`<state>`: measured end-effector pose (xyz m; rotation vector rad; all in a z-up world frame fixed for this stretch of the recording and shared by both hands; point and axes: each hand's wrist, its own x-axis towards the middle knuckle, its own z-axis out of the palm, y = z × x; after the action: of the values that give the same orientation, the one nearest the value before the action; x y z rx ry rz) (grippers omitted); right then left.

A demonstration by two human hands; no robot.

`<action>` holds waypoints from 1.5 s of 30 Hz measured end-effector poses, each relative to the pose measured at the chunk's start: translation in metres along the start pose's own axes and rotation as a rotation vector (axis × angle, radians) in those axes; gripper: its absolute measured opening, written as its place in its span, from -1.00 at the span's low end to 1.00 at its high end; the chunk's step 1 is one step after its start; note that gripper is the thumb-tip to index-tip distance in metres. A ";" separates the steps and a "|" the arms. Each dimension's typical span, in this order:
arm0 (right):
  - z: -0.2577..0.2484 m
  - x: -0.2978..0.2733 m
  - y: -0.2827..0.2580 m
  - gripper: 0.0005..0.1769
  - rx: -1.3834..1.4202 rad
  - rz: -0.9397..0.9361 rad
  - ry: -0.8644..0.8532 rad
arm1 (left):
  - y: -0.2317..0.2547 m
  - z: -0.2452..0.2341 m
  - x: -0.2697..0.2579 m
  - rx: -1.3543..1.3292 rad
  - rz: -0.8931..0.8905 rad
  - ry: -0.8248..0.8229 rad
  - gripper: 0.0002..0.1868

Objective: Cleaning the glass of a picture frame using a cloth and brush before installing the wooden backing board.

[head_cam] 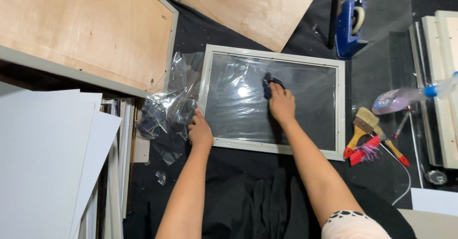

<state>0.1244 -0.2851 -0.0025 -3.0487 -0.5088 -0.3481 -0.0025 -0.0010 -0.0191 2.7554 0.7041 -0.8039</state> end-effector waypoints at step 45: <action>-0.042 -0.130 0.090 -0.40 0.105 0.369 -0.373 | -0.006 -0.016 -0.040 -0.084 0.045 0.131 0.36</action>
<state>0.0245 -0.4145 0.0100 -3.0180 0.0371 0.2551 -0.0278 -0.0060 0.0158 2.7567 0.6808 -0.5753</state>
